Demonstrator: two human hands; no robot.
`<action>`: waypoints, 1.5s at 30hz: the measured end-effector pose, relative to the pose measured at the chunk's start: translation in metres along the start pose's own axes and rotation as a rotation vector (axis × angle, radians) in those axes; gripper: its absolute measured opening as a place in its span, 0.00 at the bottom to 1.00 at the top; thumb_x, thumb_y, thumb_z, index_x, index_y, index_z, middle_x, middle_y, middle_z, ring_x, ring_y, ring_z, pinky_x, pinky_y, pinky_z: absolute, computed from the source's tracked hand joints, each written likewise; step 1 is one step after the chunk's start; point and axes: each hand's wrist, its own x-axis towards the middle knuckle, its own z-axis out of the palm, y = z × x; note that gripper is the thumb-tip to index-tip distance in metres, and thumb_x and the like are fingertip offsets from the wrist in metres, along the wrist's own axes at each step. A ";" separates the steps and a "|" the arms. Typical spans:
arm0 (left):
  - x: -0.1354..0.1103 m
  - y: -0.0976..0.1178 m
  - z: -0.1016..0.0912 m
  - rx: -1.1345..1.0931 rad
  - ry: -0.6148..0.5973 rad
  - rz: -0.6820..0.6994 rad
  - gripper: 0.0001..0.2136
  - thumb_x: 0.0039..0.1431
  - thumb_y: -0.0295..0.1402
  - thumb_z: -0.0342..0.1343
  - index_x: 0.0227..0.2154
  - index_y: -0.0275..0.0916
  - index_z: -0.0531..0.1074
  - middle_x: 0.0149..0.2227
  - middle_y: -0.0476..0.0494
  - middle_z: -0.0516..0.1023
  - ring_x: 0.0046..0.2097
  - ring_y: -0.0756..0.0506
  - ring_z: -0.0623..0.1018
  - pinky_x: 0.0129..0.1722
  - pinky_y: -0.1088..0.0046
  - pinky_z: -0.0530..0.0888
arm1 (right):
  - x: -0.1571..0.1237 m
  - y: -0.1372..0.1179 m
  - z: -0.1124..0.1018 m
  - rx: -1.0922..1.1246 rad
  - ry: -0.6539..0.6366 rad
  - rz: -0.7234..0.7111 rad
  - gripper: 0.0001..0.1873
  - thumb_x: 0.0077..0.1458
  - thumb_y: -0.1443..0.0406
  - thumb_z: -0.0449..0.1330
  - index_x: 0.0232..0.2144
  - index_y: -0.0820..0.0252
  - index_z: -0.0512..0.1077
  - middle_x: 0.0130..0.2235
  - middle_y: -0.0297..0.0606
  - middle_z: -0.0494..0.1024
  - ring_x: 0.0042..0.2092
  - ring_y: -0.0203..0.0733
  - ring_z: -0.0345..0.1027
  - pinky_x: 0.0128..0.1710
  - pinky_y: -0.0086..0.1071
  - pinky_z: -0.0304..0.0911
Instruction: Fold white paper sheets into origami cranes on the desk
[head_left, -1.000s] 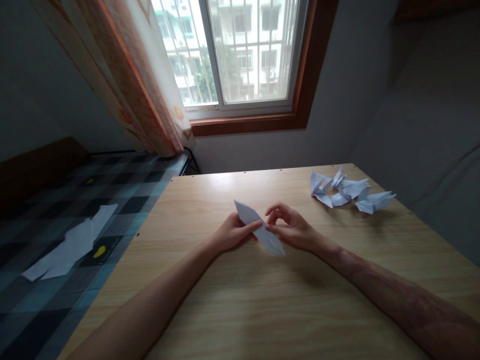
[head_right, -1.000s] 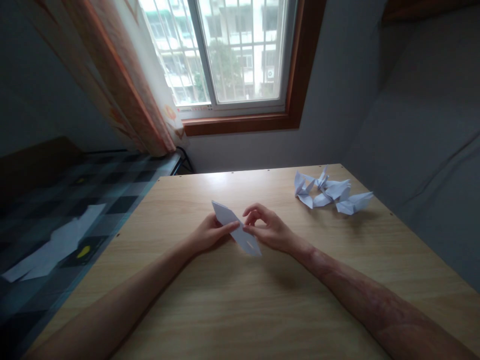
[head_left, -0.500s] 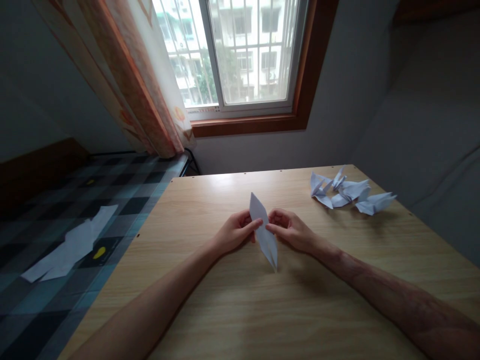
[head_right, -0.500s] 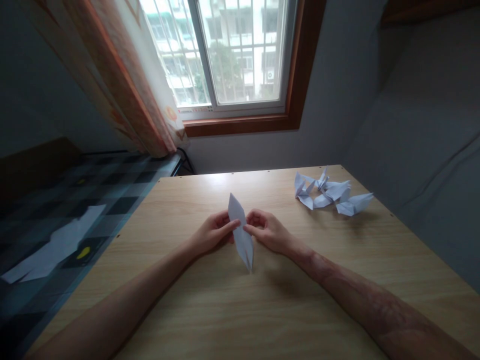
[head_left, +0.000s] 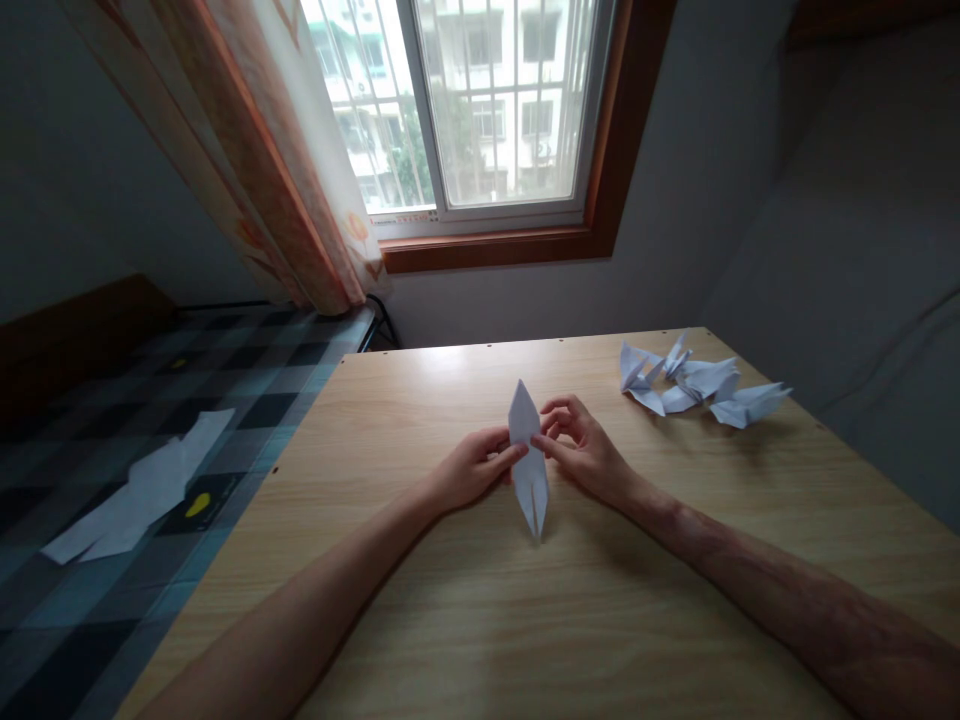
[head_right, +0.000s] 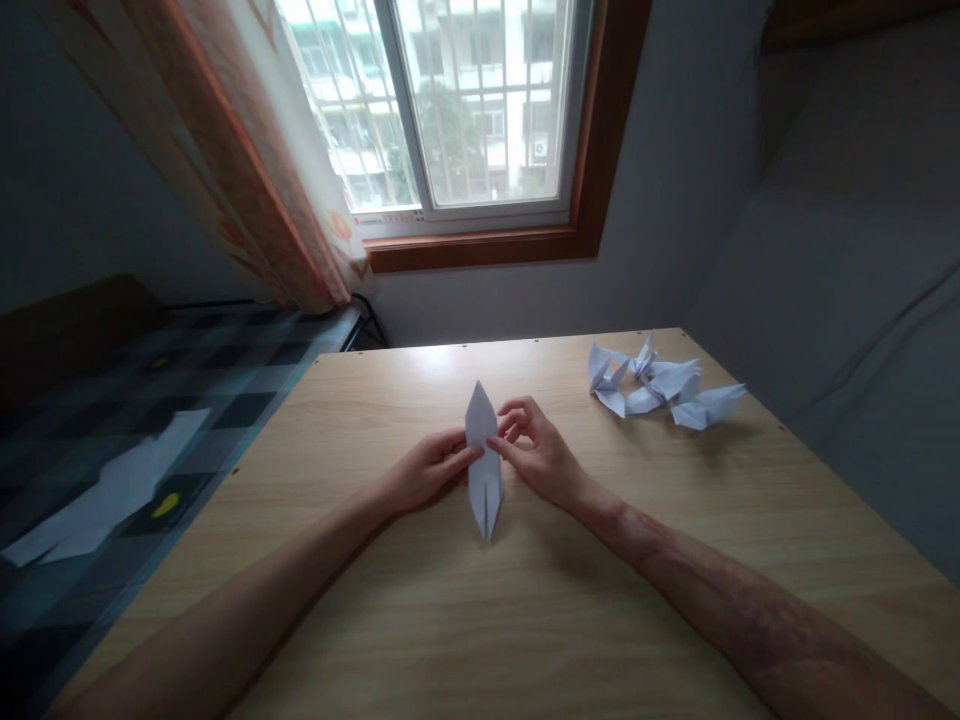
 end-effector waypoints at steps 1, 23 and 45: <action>0.000 -0.001 0.000 -0.024 0.003 -0.012 0.20 0.69 0.50 0.63 0.46 0.35 0.80 0.32 0.48 0.74 0.32 0.48 0.71 0.30 0.74 0.70 | 0.000 0.000 -0.001 -0.021 0.016 -0.011 0.22 0.63 0.53 0.72 0.51 0.50 0.69 0.40 0.33 0.78 0.38 0.42 0.73 0.38 0.35 0.72; 0.000 -0.001 -0.002 -0.200 -0.036 0.012 0.29 0.68 0.46 0.68 0.64 0.39 0.67 0.43 0.40 0.85 0.37 0.46 0.80 0.36 0.74 0.70 | 0.001 0.008 -0.004 -0.057 0.060 -0.006 0.24 0.60 0.57 0.74 0.53 0.53 0.72 0.53 0.41 0.78 0.41 0.41 0.76 0.36 0.33 0.75; 0.000 -0.009 -0.006 -0.156 -0.072 0.045 0.30 0.72 0.46 0.65 0.67 0.39 0.62 0.45 0.38 0.85 0.39 0.46 0.81 0.37 0.74 0.71 | 0.004 0.014 -0.004 0.027 0.058 0.021 0.26 0.57 0.57 0.76 0.53 0.54 0.73 0.54 0.41 0.78 0.40 0.38 0.76 0.40 0.34 0.74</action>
